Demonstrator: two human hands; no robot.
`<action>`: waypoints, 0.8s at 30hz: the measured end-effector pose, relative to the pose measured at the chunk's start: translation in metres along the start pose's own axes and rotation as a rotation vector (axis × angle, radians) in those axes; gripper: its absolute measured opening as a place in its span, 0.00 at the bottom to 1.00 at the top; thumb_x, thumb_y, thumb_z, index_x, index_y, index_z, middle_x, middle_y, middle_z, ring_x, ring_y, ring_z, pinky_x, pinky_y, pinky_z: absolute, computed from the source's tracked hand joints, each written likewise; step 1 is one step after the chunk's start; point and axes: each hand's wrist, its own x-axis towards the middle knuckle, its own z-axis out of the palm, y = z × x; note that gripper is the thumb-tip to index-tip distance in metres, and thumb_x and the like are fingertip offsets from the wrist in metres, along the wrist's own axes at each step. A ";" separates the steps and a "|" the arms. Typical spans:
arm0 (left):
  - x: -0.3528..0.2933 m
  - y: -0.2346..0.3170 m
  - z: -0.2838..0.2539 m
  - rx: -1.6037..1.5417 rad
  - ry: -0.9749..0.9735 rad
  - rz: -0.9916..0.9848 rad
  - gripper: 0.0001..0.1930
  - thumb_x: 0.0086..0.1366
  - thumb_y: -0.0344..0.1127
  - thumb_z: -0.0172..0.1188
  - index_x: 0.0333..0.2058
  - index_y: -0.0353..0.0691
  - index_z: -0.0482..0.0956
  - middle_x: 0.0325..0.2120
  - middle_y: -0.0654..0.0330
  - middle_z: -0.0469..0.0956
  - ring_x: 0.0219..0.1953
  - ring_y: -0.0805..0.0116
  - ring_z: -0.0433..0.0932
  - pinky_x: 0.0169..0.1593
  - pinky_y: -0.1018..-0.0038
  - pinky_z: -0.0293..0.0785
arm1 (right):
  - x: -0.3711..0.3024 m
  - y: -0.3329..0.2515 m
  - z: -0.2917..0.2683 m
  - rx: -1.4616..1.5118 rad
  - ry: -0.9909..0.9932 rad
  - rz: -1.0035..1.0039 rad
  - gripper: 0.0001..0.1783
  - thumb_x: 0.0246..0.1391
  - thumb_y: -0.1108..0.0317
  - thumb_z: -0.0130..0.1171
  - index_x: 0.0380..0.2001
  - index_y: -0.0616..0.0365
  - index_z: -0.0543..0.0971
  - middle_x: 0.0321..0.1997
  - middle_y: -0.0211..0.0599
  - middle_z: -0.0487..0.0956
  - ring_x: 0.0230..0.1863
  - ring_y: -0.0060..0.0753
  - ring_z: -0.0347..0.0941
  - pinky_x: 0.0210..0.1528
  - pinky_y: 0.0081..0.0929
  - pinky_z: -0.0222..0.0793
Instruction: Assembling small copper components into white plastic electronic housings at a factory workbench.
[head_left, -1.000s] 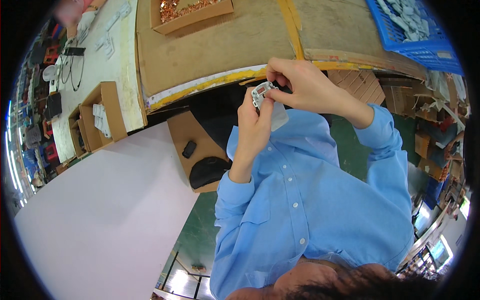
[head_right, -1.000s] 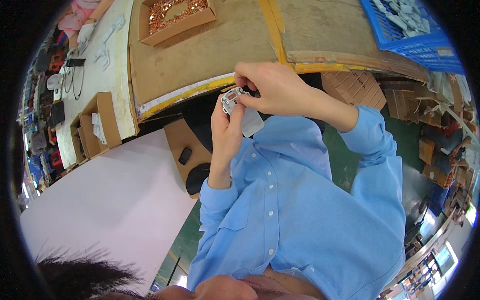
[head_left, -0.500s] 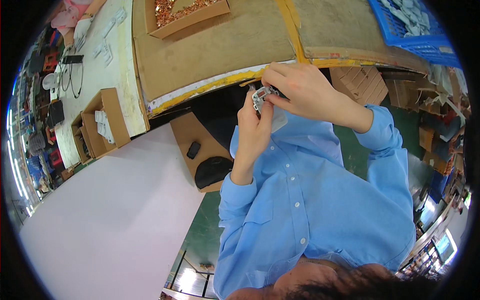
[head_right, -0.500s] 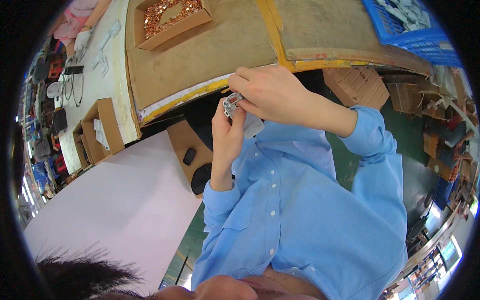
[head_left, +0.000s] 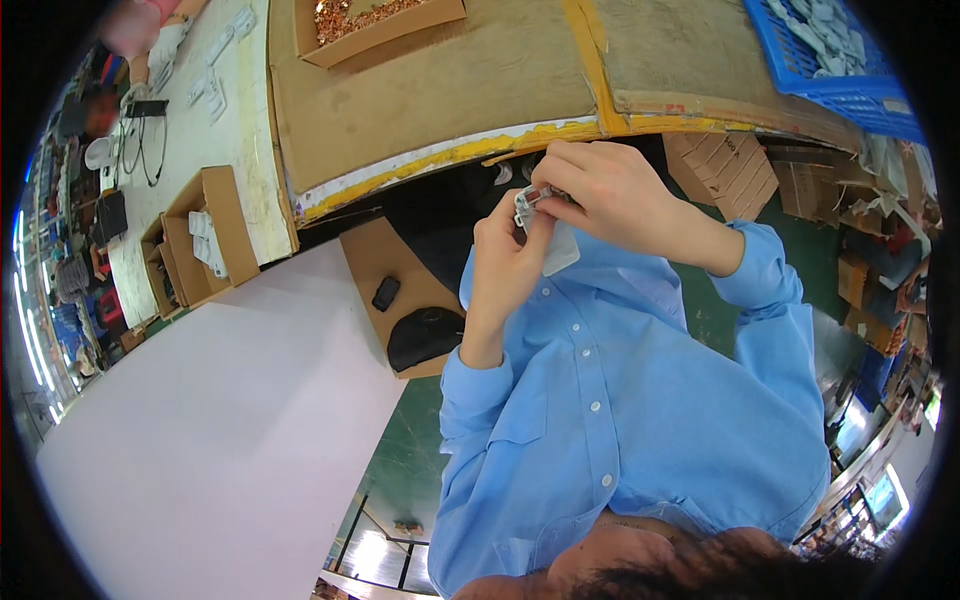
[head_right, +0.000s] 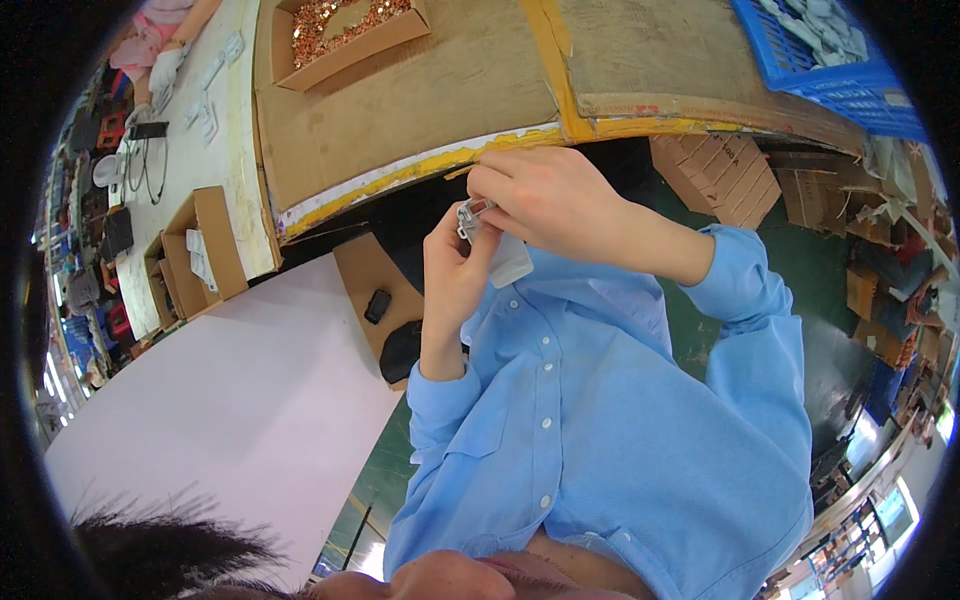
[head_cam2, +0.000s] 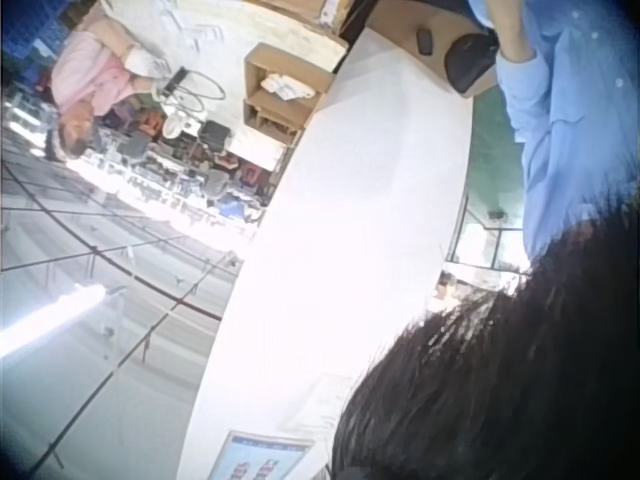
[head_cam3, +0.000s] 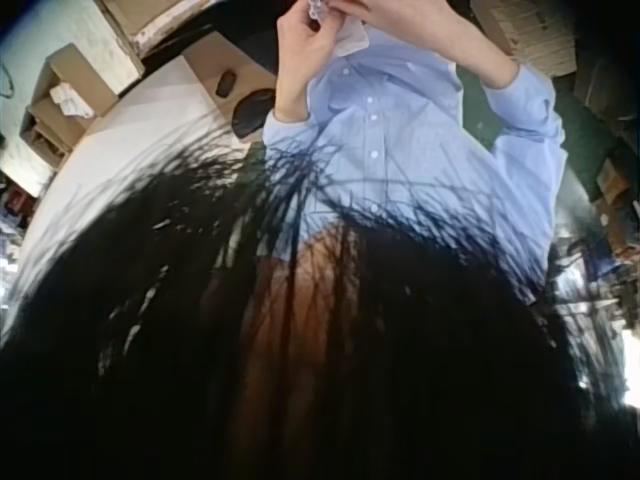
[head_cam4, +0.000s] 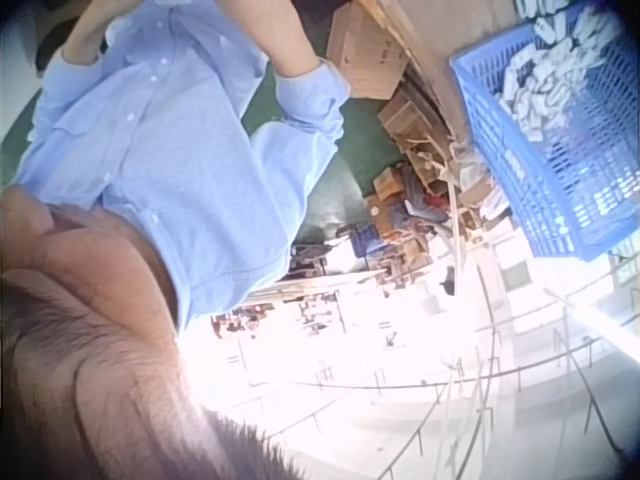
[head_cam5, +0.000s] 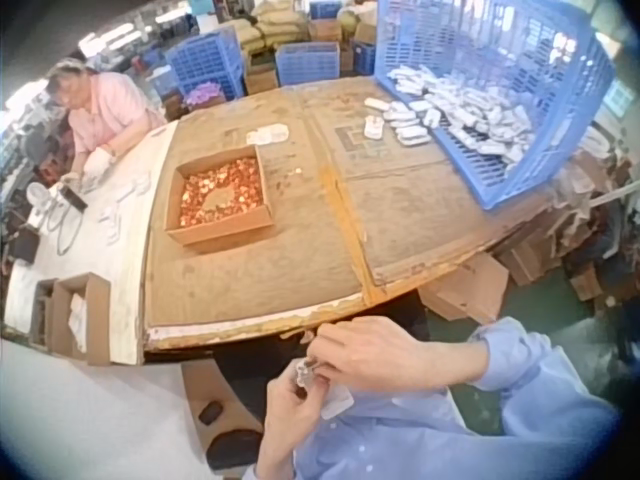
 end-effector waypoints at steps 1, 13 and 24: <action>0.000 0.000 0.001 -0.001 0.001 -0.001 0.07 0.64 0.29 0.57 0.39 0.33 0.77 0.20 0.65 0.75 0.23 0.84 0.69 0.27 0.81 0.66 | 0.000 0.000 0.000 0.033 -0.002 0.036 0.11 0.46 0.68 0.66 0.31 0.55 0.74 0.28 0.34 0.73 0.30 0.39 0.74 0.29 0.32 0.69; -0.005 0.003 0.008 0.042 0.041 0.072 0.07 0.63 0.28 0.56 0.38 0.32 0.77 0.20 0.63 0.75 0.23 0.83 0.68 0.27 0.80 0.65 | -0.003 0.002 -0.002 0.288 -0.115 0.282 0.14 0.49 0.67 0.66 0.34 0.59 0.72 0.24 0.35 0.70 0.23 0.33 0.68 0.25 0.28 0.65; -0.006 0.002 0.011 0.033 0.012 0.043 0.08 0.63 0.28 0.56 0.39 0.32 0.77 0.21 0.64 0.76 0.24 0.81 0.69 0.28 0.79 0.67 | 0.001 0.004 -0.010 0.289 -0.226 0.326 0.14 0.49 0.63 0.64 0.32 0.58 0.72 0.25 0.37 0.73 0.27 0.40 0.71 0.28 0.34 0.65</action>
